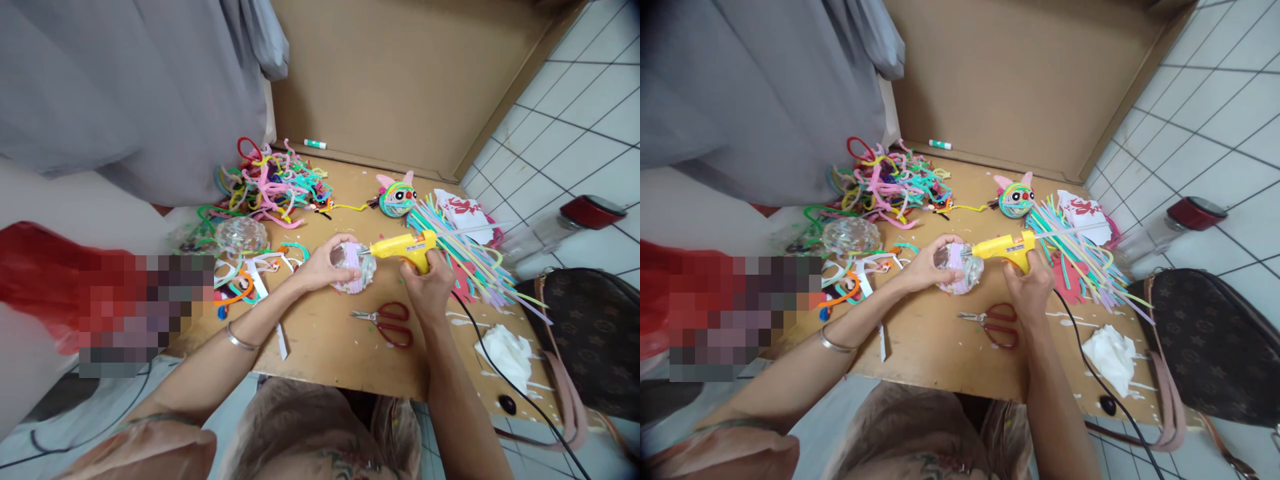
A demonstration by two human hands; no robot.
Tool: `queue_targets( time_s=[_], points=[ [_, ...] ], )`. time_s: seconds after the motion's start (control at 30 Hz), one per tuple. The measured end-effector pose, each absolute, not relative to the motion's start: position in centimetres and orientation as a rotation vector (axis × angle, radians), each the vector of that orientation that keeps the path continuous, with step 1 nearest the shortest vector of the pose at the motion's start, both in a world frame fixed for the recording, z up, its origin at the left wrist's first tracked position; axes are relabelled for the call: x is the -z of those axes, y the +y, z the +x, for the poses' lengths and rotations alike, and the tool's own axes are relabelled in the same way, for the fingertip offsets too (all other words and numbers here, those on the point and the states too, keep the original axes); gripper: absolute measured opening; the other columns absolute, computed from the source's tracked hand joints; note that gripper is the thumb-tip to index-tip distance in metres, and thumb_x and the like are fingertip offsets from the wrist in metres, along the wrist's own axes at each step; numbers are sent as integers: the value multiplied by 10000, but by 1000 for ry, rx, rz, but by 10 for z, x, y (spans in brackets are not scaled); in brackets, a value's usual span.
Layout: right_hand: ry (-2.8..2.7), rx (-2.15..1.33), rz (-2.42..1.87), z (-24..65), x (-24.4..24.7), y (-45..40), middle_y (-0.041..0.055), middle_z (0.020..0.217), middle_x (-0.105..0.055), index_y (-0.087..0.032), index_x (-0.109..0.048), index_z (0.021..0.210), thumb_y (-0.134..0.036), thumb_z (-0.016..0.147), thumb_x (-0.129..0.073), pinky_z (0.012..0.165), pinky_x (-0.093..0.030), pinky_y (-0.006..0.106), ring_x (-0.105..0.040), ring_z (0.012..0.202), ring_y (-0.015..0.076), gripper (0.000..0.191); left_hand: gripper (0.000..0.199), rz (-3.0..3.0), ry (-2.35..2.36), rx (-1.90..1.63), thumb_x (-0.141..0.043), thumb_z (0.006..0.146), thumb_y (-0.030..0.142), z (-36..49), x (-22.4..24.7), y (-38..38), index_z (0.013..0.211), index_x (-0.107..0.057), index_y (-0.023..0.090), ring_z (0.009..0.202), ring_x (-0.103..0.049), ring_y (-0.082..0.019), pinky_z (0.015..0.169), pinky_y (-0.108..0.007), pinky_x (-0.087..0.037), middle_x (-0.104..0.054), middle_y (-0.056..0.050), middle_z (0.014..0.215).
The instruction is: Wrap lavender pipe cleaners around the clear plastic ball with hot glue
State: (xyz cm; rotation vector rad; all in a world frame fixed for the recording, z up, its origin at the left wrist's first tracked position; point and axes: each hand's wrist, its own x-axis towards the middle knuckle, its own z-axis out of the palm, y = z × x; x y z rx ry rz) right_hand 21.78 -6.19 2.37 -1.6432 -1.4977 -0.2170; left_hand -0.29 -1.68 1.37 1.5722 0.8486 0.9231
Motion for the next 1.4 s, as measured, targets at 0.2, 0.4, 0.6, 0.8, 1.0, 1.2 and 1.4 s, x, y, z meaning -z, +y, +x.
queue_targets(
  time_s=[0.2,0.4,0.6,0.8,1.0,1.2,1.4],
  points=[
    [-1464,226,-1636,215,-25,-62,-41,628,-386,-260,-277,632,-330,679,-526,595,-341,279,-363,589,139,263,685,1577,855,-918,-799,572,376,-2,-11,-16,1168,-523,182,817,-542,-152,753,-253,-439,-575,-3,908],
    [-1456,192,-1651,213,-26,-62,-43,614,-378,-261,-271,619,-338,669,-524,597,-343,282,-369,588,141,270,674,1574,847,-915,-791,578,361,-2,-14,-17,1166,-521,172,825,-536,-150,753,-248,-435,-566,-1,908],
    [-1331,156,-1723,218,-19,-56,-52,587,-400,-258,-350,639,-372,646,-549,576,-337,285,-364,564,141,230,655,1593,866,-922,-798,583,364,-3,-13,-17,1153,-535,179,797,-527,-140,729,-240,-429,-556,6,899],
    [-1371,101,-1911,233,-1,-46,29,744,-538,-212,-527,782,-513,701,-592,685,-421,342,-483,724,211,318,659,1576,861,-918,-801,571,344,-3,-12,-16,1150,-534,178,780,-522,-135,722,-232,-431,-555,8,883],
    [-1455,12,-2229,221,1,-52,169,1088,-608,-110,-577,1086,-444,847,-548,821,-452,361,-574,1021,281,412,664,1619,957,-880,-793,564,386,-3,-16,-18,1138,-530,179,737,-516,-134,665,-221,-435,-577,1,882],
    [-1481,-46,-2465,211,-7,-55,216,1204,-593,-82,-582,1160,-466,911,-502,779,-470,356,-634,1029,297,465,673,1636,996,-858,-790,565,415,-3,-19,-19,1135,-521,179,737,-543,-137,673,-229,-464,-615,-27,970],
    [-1575,85,-2520,208,-9,-57,234,1089,-652,-46,-626,1109,-612,923,-414,776,-477,375,-648,1019,323,633,665,1642,1002,-859,-786,558,412,-2,-20,-20,1120,-517,179,703,-522,-126,644,-223,-452,-601,-13,915]
  ],
)
